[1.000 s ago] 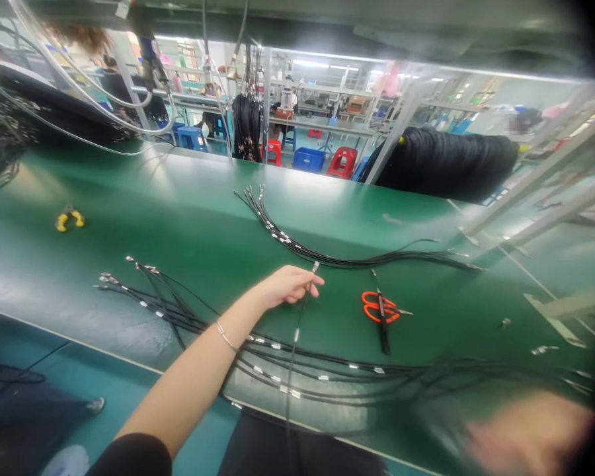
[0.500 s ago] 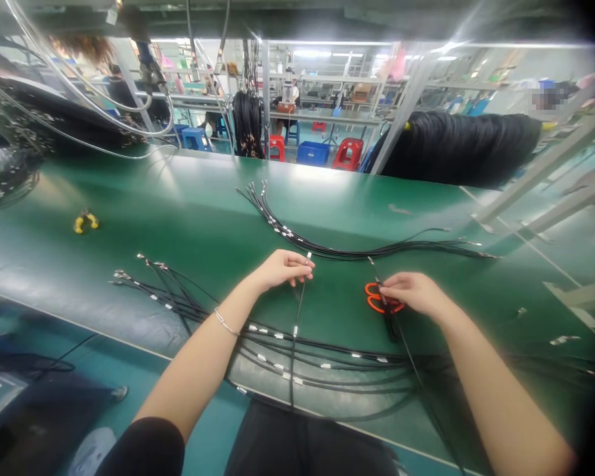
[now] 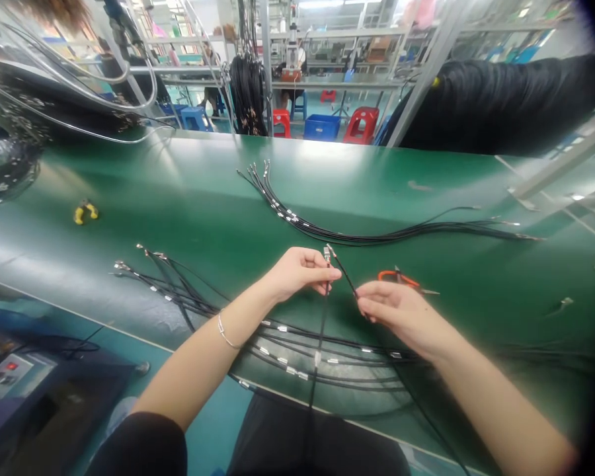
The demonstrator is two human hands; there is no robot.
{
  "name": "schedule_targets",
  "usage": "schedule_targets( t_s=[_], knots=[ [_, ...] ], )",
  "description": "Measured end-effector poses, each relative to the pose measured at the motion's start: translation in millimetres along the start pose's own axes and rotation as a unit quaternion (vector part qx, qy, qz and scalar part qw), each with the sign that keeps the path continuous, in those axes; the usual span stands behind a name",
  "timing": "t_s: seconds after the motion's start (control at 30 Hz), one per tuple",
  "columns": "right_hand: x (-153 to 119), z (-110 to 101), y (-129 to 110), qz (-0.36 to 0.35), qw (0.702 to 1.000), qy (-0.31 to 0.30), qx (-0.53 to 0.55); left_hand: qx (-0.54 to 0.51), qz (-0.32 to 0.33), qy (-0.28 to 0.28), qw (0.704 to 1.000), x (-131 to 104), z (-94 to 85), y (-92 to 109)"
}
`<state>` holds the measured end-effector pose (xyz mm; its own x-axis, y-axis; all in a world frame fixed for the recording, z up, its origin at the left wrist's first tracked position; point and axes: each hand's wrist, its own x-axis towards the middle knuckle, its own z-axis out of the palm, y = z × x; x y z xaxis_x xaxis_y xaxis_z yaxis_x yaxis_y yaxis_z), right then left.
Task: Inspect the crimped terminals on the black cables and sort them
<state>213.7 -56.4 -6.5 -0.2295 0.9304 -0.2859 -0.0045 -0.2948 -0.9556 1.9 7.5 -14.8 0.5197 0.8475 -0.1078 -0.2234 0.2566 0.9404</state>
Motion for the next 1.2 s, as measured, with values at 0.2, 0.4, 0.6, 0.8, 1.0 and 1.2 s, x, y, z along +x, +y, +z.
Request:
schedule_targets(
  t_s=[0.2, 0.4, 0.6, 0.8, 1.0, 1.2],
  knots=[
    [-6.8, 10.4, 6.5, 0.06, 0.994, -0.079, 0.043, -0.044, 0.014, 0.033, 0.998, -2.6, 13.5, -2.0],
    [-2.8, 7.2, 7.5, 0.076, 0.988, -0.135, 0.029, -0.008, 0.022, 0.032, 0.999, -3.6, 15.6, -7.1],
    [-0.8, -3.1, 0.6, 0.085, 0.976, -0.189, -0.065, 0.023, 0.005, -0.004, 1.0, -11.6, 22.1, -5.3],
    [-5.1, -5.8, -13.9, -0.087, 0.993, 0.04, -0.075, 0.081, -0.061, -0.072, 0.992, -21.6, 31.1, -6.4],
    [-8.1, 7.2, -7.7, -0.11, 0.979, 0.104, -0.139, 0.062, -0.083, -0.105, 0.989, -25.1, 38.4, -5.8],
    [-9.7, 9.7, -8.6, -0.108, 0.967, 0.133, -0.189, 0.083, -0.093, -0.103, 0.987, -25.9, 39.9, -6.9]
  ],
)
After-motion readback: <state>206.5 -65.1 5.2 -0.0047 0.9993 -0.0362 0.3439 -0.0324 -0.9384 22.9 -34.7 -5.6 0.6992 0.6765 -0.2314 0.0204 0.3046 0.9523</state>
